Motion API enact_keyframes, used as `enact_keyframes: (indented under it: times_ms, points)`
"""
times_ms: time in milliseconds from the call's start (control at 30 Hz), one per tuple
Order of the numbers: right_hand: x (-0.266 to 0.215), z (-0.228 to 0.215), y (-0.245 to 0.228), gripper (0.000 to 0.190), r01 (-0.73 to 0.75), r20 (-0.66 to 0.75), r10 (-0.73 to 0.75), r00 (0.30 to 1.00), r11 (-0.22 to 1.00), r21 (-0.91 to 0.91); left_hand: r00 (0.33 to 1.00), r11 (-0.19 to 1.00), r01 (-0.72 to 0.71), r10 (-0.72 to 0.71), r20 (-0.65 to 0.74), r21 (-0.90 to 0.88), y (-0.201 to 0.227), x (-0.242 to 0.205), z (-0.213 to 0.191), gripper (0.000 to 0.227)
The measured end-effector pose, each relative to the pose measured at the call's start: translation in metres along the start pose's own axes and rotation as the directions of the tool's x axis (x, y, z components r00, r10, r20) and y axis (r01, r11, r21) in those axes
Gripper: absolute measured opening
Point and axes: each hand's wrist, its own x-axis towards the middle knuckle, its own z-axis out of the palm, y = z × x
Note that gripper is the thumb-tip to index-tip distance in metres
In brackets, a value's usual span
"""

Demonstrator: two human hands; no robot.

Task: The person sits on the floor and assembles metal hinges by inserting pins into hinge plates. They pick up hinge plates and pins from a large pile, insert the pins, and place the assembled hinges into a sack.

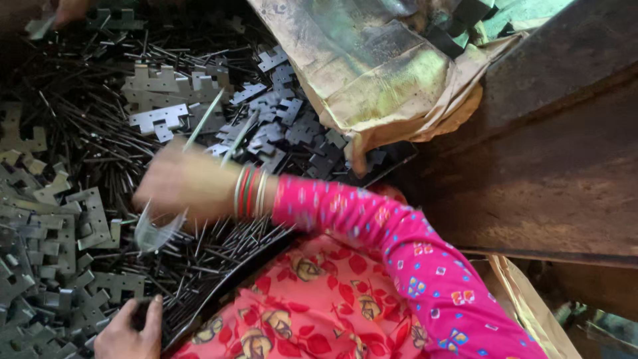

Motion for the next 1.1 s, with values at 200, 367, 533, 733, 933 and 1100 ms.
enact_keyframes:
  times_ms: [200,367,533,733,933,1100]
  points:
    - [-0.131,0.006,0.154,0.036,-0.597,0.205,0.614,0.762,0.789,-0.143,0.994,0.994,0.107,-0.106,0.039,-0.019,0.001,0.003,0.001,0.028]
    - [-0.169,0.032,0.134,0.051,-0.621,0.017,0.63,0.777,0.769,-0.152,0.999,0.997,0.035,-0.036,-0.004,-0.074,-0.016,-0.005,0.008,0.028]
    - [-0.101,-0.011,0.065,0.048,-0.692,-0.135,0.68,0.72,0.717,-0.077,0.998,0.997,-0.045,0.048,-0.047,0.063,-0.02,0.008,0.02,0.028]
    - [0.017,0.005,-0.079,0.035,-0.505,-0.267,0.541,0.798,0.841,0.193,0.998,0.995,-0.066,0.067,-0.001,-0.076,-0.011,0.003,0.004,0.029]
    - [0.001,0.003,0.017,0.029,-0.281,-0.047,0.277,0.96,0.946,-0.159,1.0,0.998,0.011,-0.01,0.025,-0.067,0.009,0.0,-0.01,0.03]
    - [-0.136,-0.011,0.141,0.027,-0.337,0.135,0.384,0.913,0.899,-0.28,0.996,0.995,0.081,-0.079,0.038,-0.059,0.011,0.003,-0.009,0.031]
